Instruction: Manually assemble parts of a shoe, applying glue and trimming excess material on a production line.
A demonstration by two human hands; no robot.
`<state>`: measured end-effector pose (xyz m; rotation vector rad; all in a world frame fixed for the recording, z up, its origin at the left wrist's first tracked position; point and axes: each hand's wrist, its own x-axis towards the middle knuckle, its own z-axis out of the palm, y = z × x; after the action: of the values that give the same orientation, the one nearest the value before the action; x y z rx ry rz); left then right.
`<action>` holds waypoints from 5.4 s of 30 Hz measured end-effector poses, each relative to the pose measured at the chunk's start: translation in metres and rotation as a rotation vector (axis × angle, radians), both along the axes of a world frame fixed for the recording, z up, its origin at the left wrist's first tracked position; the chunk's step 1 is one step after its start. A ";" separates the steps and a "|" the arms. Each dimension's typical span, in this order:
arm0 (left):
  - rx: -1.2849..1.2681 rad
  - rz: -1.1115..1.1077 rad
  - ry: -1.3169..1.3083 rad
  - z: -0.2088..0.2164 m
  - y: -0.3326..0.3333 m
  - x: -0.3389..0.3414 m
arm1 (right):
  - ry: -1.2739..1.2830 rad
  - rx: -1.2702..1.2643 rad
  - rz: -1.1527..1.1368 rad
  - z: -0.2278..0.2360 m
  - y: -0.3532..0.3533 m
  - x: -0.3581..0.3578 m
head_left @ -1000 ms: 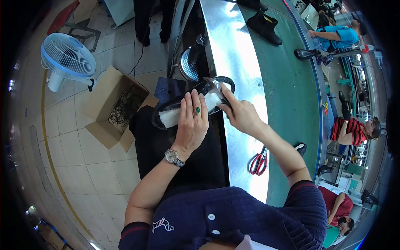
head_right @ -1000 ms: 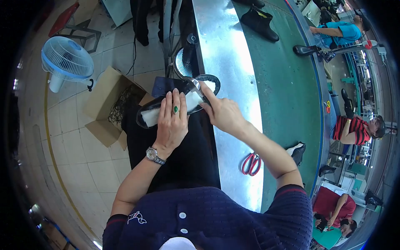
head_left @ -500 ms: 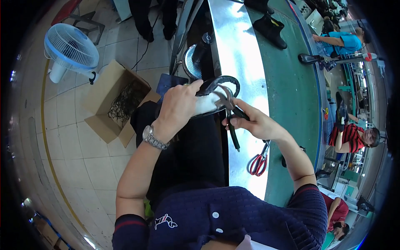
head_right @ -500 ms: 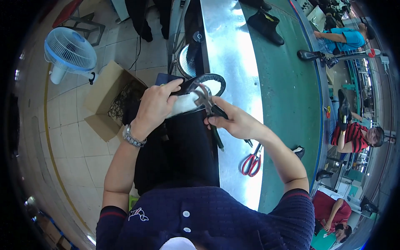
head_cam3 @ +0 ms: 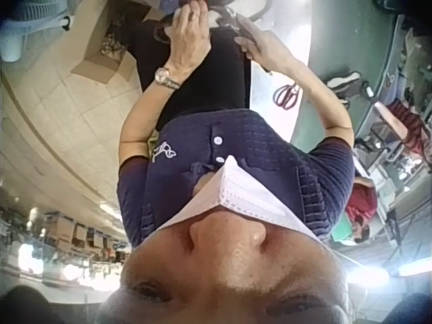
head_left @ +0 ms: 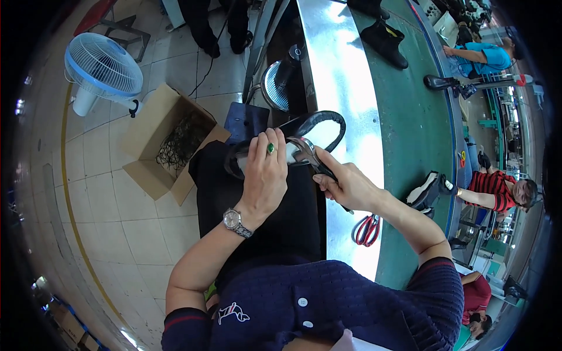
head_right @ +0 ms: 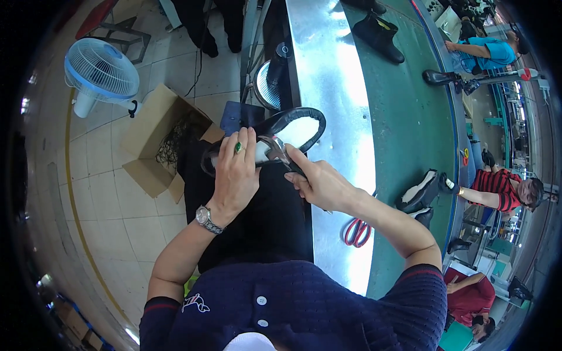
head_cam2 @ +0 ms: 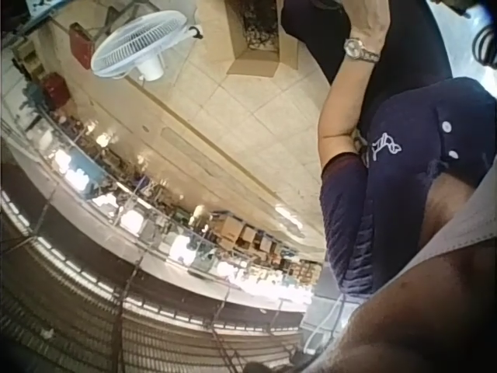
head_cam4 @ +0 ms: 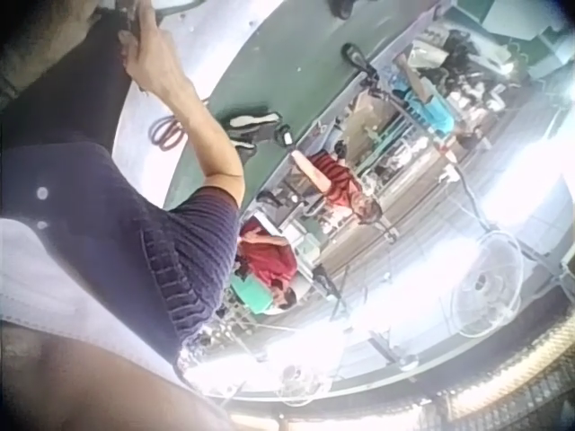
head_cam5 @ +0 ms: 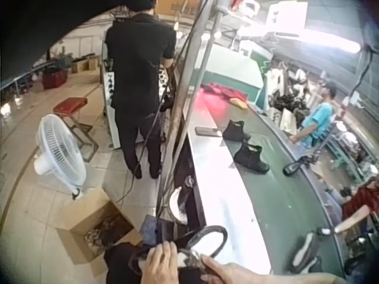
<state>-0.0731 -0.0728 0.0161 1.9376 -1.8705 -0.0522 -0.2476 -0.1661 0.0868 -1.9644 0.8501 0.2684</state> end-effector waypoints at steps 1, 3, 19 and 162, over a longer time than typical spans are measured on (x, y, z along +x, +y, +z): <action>-0.005 -0.001 0.001 -0.002 0.001 0.000 | -0.010 0.015 0.015 0.003 -0.003 0.000; -0.013 -0.025 -0.142 -0.009 0.002 -0.002 | -0.017 0.023 0.030 0.018 -0.011 0.005; -0.138 -0.064 -0.335 -0.019 0.006 -0.003 | 0.106 -0.615 -0.024 -0.012 0.012 0.039; 0.191 0.026 2.326 -0.044 0.162 0.024 | 0.010 -0.574 0.656 0.012 0.113 0.076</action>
<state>-0.0493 0.0887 -0.0276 0.6387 -0.1220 -1.5845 -0.1713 -0.0526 0.0988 -2.7539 0.2641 0.4464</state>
